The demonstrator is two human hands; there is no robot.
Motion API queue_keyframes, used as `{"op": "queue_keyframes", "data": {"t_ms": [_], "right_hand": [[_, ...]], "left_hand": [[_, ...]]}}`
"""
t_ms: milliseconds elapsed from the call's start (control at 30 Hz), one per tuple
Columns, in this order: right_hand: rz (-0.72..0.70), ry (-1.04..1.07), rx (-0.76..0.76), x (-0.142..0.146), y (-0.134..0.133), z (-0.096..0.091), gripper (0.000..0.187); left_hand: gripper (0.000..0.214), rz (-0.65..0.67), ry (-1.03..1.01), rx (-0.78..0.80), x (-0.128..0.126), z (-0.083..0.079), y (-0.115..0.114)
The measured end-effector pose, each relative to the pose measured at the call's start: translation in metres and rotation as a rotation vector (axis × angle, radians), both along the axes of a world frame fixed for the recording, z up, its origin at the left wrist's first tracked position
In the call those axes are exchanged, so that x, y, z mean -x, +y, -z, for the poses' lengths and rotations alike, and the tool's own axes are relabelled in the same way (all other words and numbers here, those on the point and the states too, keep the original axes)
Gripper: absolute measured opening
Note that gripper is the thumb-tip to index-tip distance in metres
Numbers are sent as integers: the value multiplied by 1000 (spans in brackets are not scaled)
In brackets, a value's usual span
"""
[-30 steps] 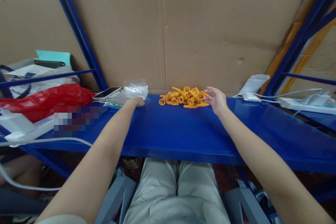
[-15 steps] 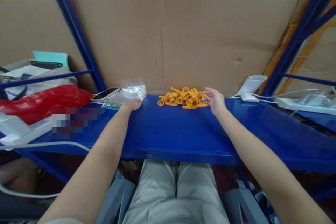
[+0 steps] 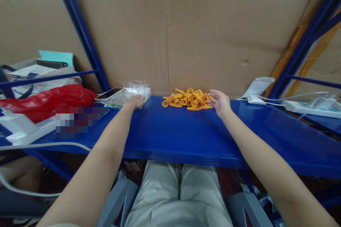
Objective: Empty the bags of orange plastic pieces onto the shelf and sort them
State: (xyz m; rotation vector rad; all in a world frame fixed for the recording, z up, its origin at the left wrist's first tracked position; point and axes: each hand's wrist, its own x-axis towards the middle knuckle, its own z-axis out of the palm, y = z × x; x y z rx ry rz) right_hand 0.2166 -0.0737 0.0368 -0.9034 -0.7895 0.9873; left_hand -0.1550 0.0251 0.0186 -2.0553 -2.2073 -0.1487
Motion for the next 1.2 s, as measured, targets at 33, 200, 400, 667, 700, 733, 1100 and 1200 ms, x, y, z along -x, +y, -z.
{"op": "queue_keyframes", "data": {"t_ms": [33, 200, 400, 667, 700, 733, 1100, 1200], "right_hand": [[1, -3, 4, 0, 0, 0, 12], [-2, -17, 1, -1, 1, 2, 13], [-21, -35, -31, -5, 5, 6, 8], [-3, -37, -27, -6, 10, 9, 12], [-1, -40, -27, -6, 10, 9, 12], [-1, -44, -27, -6, 10, 9, 12], [-4, -62, -32, -6, 7, 8, 13], [-1, -53, -28, -6, 8, 8, 14]], "left_hand": [[67, -104, -70, -30, -3, -4, -3], [67, -481, -247, -240, -8, -19, -25], [74, -670, -368, -201, 5, -23, -50], [82, -726, -446, -136, 12, -25, -71], [81, -723, -453, -132, 12, -26, -72], [80, -721, -460, -131, 12, -26, -73], [71, -428, -329, -319, 1, -18, -52], [73, -236, -407, -426, -29, -22, -38]]}}
